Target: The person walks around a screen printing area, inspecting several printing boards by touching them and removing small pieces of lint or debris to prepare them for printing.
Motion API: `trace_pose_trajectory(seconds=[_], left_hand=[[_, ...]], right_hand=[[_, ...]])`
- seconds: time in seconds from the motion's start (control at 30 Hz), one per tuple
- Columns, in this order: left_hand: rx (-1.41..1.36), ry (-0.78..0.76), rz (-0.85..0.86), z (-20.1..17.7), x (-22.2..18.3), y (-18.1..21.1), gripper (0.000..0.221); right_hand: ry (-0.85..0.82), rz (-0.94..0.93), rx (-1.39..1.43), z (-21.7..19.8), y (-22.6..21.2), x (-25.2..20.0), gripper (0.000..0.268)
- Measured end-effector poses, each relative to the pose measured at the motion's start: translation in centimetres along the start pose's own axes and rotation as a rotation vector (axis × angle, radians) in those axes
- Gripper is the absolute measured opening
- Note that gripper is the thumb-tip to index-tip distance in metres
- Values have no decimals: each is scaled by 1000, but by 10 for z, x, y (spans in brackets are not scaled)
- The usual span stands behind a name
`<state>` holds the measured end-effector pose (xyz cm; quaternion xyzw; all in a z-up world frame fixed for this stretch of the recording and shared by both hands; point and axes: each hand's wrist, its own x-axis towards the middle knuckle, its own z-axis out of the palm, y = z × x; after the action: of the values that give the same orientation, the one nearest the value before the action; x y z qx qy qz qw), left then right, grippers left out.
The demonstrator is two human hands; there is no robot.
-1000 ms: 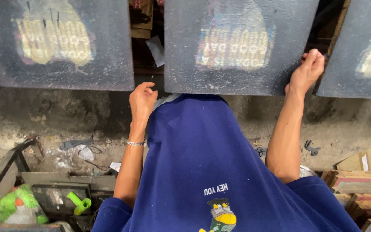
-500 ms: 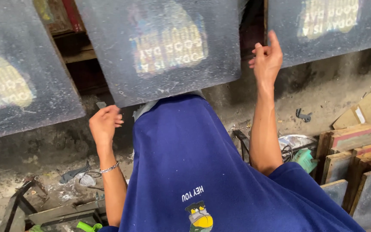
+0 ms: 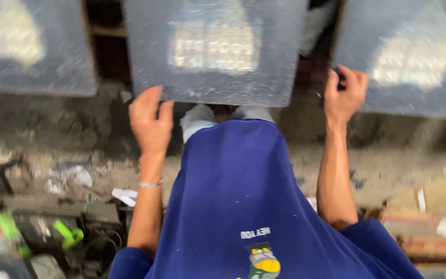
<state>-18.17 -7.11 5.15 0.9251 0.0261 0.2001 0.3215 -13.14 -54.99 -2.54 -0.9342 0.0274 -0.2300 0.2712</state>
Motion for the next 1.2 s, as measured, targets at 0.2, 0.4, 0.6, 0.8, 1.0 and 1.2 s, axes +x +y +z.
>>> trace_pose_trajectory(seconds=[0.2,0.4,0.6,0.8,1.0,1.2], left_hand=[[31,-351,-95,28,-40,32,82],[112,-341,-153,43,-47,37,88],[110,-325,-165,52,-40,34,75],[75,-305,-180,60,-39,26,85],[59,-309,-177,67,-40,19,87],[53,-327,-83,64,-31,19,82]], right_hand=[[104,-22,-32,1,-26,5,9],[108,-36,-16,2,-25,4,8],[98,-54,-13,2,-22,3,9],[97,-60,-37,4,-17,1,9],[88,-60,-20,4,-20,2,9],[100,-63,-46,6,-17,1,9]])
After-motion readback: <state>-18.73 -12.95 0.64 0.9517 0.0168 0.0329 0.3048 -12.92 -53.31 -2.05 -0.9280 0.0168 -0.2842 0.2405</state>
